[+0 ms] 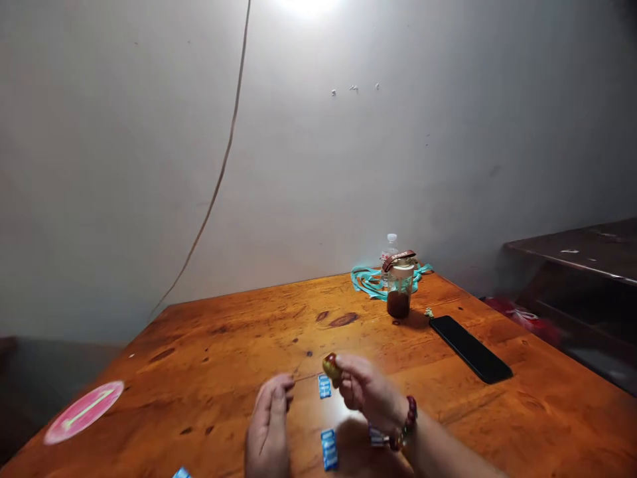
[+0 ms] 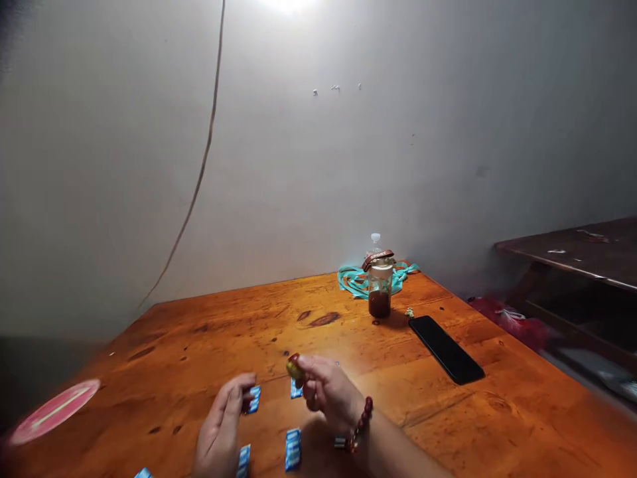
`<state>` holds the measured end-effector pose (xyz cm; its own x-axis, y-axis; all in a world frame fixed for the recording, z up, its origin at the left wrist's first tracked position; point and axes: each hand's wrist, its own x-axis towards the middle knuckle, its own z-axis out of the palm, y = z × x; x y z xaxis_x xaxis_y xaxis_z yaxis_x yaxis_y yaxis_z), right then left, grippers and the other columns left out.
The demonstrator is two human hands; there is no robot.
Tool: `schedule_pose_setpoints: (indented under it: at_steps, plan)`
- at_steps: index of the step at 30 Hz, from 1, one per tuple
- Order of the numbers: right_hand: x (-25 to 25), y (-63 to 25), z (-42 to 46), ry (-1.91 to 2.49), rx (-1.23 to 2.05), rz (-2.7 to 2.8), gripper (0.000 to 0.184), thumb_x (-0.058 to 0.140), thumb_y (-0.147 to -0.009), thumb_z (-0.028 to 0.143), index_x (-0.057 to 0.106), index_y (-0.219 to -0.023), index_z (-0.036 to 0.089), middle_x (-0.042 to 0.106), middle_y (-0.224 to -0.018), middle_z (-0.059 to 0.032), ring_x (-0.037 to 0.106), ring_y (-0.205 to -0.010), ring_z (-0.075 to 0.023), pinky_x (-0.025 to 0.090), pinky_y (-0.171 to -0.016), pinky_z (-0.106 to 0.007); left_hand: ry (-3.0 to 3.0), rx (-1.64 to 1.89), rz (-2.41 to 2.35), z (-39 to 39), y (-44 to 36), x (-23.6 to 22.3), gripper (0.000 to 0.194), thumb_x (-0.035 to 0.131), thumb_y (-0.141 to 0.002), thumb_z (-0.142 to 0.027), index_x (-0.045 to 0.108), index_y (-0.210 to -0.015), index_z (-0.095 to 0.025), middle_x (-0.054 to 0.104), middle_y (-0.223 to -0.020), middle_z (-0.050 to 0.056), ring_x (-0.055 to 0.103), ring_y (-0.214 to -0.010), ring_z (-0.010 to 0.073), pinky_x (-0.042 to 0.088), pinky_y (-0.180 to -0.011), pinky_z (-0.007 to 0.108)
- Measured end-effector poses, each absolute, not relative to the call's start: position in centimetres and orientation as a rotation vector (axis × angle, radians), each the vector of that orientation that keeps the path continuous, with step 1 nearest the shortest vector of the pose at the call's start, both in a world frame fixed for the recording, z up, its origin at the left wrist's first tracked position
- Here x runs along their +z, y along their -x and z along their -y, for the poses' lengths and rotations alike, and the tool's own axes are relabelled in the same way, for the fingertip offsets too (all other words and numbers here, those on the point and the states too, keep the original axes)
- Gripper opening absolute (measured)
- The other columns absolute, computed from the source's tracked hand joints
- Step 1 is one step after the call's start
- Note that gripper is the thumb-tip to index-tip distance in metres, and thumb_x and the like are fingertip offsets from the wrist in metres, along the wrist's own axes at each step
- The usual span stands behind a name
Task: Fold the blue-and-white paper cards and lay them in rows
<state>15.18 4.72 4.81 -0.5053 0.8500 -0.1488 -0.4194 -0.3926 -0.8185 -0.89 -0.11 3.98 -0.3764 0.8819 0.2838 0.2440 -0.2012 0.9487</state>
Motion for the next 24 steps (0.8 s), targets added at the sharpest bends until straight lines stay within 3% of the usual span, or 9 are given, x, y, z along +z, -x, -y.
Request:
schedule_pose_setpoints:
  at_steps: [3, 7, 9, 11, 14, 16, 19, 21, 24]
  plan:
    - [4.6, -11.9, -0.4, 0.754, 2.049, 1.000, 0.032, 0.055, -0.069, 0.045, 0.048, -0.066, 0.014, 0.044, -0.047, 0.0065, 0.028, -0.033, -0.0002, 0.014, -0.034, -0.015, -1.720, 1.714, -1.537, 0.5, -0.4, 6.4, 0.033, 0.034, -0.082, -0.042, 0.054, -0.095, -0.021, 0.047, -0.113, 0.007, 0.042, -0.105, 0.0218, 0.032, -0.091, 0.038]
    - [4.8, -10.9, 2.4, 0.707, 2.078, 0.946, 0.030, 0.056, -0.070, 0.043, 0.045, -0.065, 0.015, 0.042, -0.048, 0.0070, 0.028, -0.034, 0.0000, 0.014, -0.034, -0.014, -1.971, 1.727, -1.501, 0.8, -0.6, 7.3, 0.036, 0.027, -0.083, -0.042, 0.054, -0.095, -0.020, 0.045, -0.114, 0.008, 0.040, -0.107, 0.0228, 0.028, -0.092, 0.040]
    - [5.4, -11.6, 2.9, 0.653, 2.059, 1.039, 0.029, 0.056, -0.070, 0.041, 0.048, -0.069, 0.014, 0.049, -0.056, 0.0040, 0.029, -0.035, 0.0007, 0.016, -0.035, -0.014, -1.837, 1.767, -1.544, 0.7, 0.2, 6.9, 0.035, 0.028, -0.083, -0.041, 0.054, -0.091, -0.020, 0.048, -0.108, 0.007, 0.043, -0.102, 0.0215, 0.032, -0.088, 0.037]
    - [6.3, -12.6, 3.1, 0.577, 1.988, 1.215, 0.026, 0.059, -0.069, 0.038, 0.052, -0.073, 0.013, 0.055, -0.064, 0.0005, 0.036, -0.040, -0.0006, 0.023, -0.039, -0.015, -1.620, 1.728, -1.565, 0.5, 1.0, 6.4, 0.031, 0.037, -0.080, -0.043, 0.055, -0.080, -0.018, 0.054, -0.088, 0.005, 0.049, -0.083, 0.0181, 0.038, -0.074, 0.030]
    - [7.5, -14.0, 2.6, 0.510, 1.778, 1.435, 0.025, 0.064, -0.066, 0.032, 0.055, -0.081, 0.014, 0.058, -0.075, -0.0009, 0.049, -0.061, -0.0065, 0.037, -0.056, -0.018, -1.299, 1.299, -1.271, 0.8, 1.4, 5.9, 0.040, 0.038, -0.078, -0.049, 0.050, -0.059, -0.016, 0.045, -0.053, -0.001, 0.038, -0.047, 0.0093, 0.032, -0.047, 0.021]
    - [7.7, -14.7, 1.9, 0.552, 1.633, 1.525, 0.024, 0.060, -0.069, 0.033, 0.055, -0.085, 0.015, 0.057, -0.074, -0.0004, 0.050, -0.067, -0.0093, 0.038, -0.062, -0.021, -1.129, 1.082, -1.009, 1.5, 1.2, 5.9, 0.045, 0.034, -0.079, -0.051, 0.053, -0.063, -0.014, 0.045, -0.052, -0.001, 0.033, -0.043, 0.0067, 0.026, -0.043, 0.019]
    - [7.5, -15.3, 1.0, 0.697, 1.448, 1.635, 0.022, 0.057, -0.071, 0.035, 0.057, -0.083, 0.016, 0.054, -0.069, 0.0004, 0.047, -0.063, -0.0098, 0.037, -0.058, -0.022, -0.990, 0.976, -0.792, 2.5, 0.5, 6.1, 0.036, 0.043, -0.078, -0.045, 0.057, -0.075, -0.011, 0.048, -0.062, 0.001, 0.034, -0.046, 0.0048, 0.023, -0.042, 0.016]
    - [7.2, -15.6, 0.7, 0.752, 1.370, 1.698, 0.020, 0.057, -0.071, 0.034, 0.060, -0.080, 0.017, 0.051, -0.065, 0.0011, 0.044, -0.059, -0.0094, 0.035, -0.056, -0.022, -0.899, 0.944, -0.730, 2.7, 0.1, 6.1, 0.027, 0.052, -0.075, -0.036, 0.058, -0.076, -0.010, 0.047, -0.064, 0.001, 0.036, -0.049, 0.0043, 0.024, -0.043, 0.015]
    - [6.8, -16.1, 0.2, 0.743, 1.360, 1.633, 0.027, 0.057, -0.071, 0.035, 0.058, -0.094, 0.019, 0.047, -0.064, 0.0020, 0.040, -0.058, -0.0091, 0.033, -0.054, -0.021, -0.700, 0.941, -0.644, 2.5, -0.3, 6.6, 0.018, 0.060, -0.070, -0.027, 0.060, -0.078, -0.012, 0.048, -0.066, 0.000, 0.042, -0.054, 0.0041, 0.029, -0.048, 0.013]
